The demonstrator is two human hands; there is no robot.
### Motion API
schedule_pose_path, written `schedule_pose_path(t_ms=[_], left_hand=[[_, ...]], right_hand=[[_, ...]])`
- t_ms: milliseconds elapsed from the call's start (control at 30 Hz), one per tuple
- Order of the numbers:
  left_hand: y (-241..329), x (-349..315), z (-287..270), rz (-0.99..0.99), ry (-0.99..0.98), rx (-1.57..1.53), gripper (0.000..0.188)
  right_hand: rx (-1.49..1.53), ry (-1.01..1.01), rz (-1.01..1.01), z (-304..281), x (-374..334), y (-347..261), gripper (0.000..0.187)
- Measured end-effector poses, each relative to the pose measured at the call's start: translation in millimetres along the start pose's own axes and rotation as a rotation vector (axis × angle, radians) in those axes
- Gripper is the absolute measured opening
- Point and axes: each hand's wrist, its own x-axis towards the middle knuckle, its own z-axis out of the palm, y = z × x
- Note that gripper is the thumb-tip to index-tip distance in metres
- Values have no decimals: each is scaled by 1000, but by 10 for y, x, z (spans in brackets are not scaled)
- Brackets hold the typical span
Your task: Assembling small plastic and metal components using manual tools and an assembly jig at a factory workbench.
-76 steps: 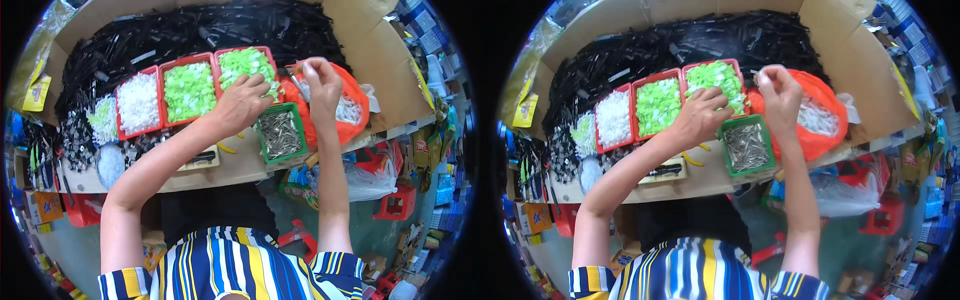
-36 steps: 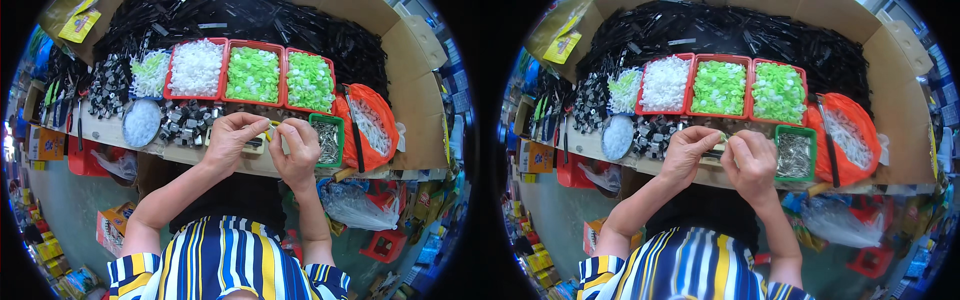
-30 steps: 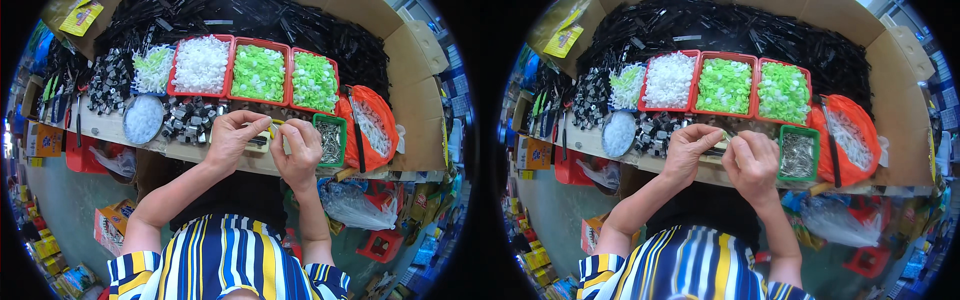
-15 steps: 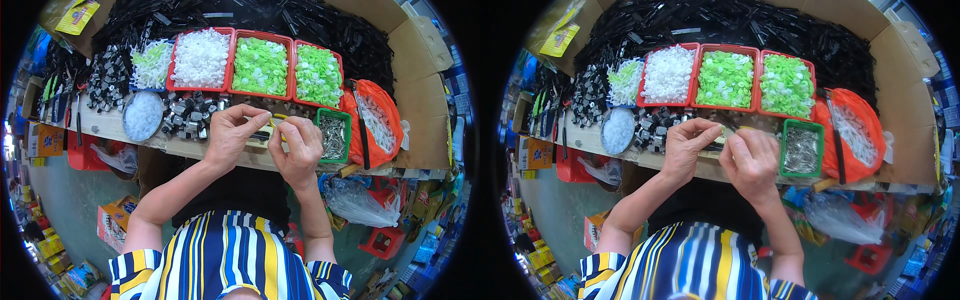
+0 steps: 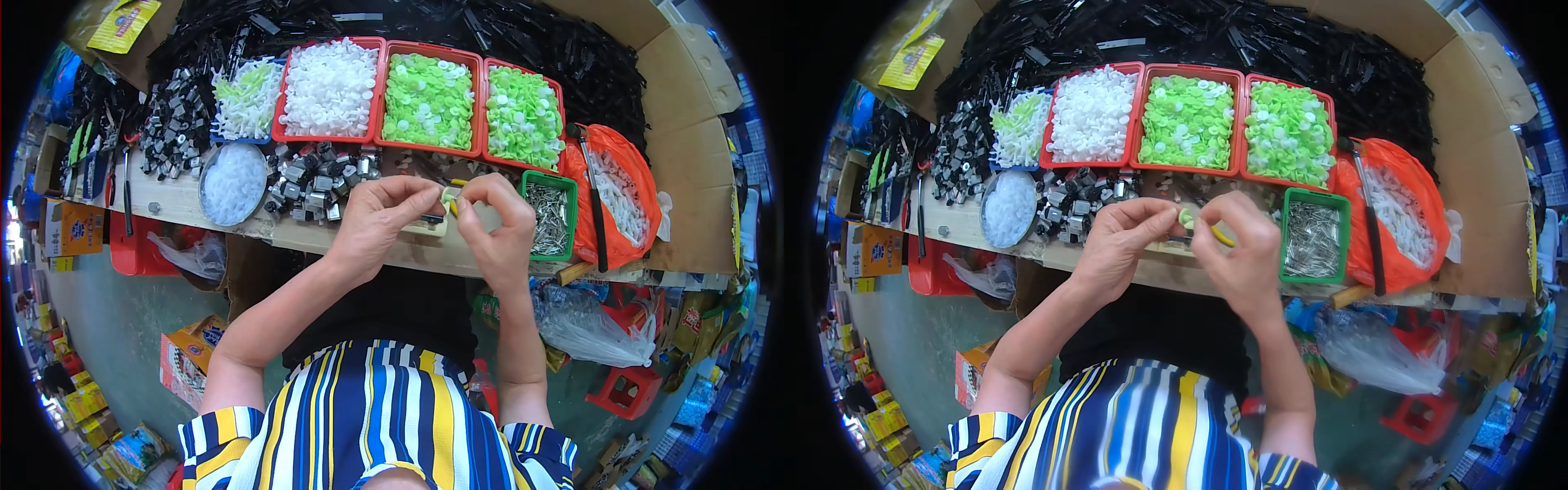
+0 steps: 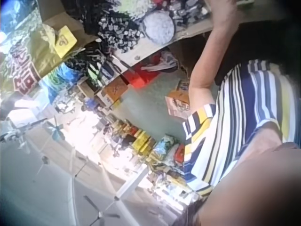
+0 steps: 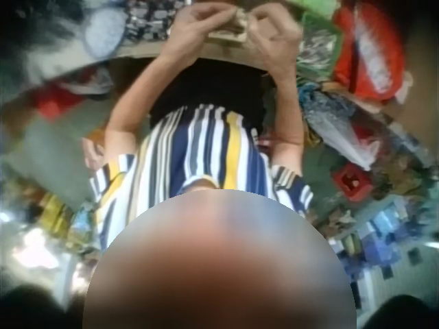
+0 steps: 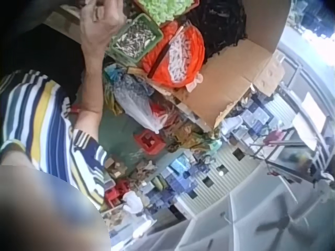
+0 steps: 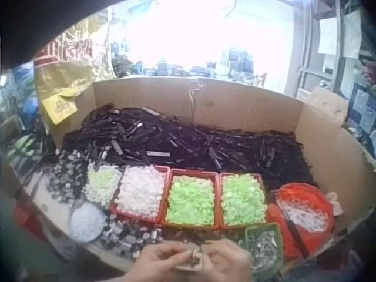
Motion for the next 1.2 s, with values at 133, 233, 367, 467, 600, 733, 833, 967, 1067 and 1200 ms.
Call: schedule_pose_path(t_ms=[133,233,367,467,600,733,833,967,1067,1200], left_hand=[[-23,-71,-112,-17,-57,54,20],[-36,-99,-153,-10,-62,47,19],[-14,-124,-217,-3,-97,-22,19],[-59,-120,-276,-33,-173,-32,19],[-95,-138,-293,-70,-203,-125,17],[-160,-96,-276,-127,-186,-317,18],[-217,-93,-245,-133,-122,-408,17],[-242,-108,-236,-73,-107,-392,17],[-222,-152,-217,-16,-109,-326,18],[-202,-194,-215,139,-80,-174,24]], right_hand=[[247,-225,198,-78,63,60,7],[298,-328,224,-71,78,57,8],[395,-448,258,-49,91,114,9],[419,-508,260,-57,105,122,10],[459,-590,303,-76,130,108,6],[619,-473,490,3,57,71,10],[617,-337,548,44,-21,-6,15],[316,-213,165,84,-108,-26,17],[212,-133,57,116,-118,-29,14],[47,-177,-28,124,-101,-118,13]])
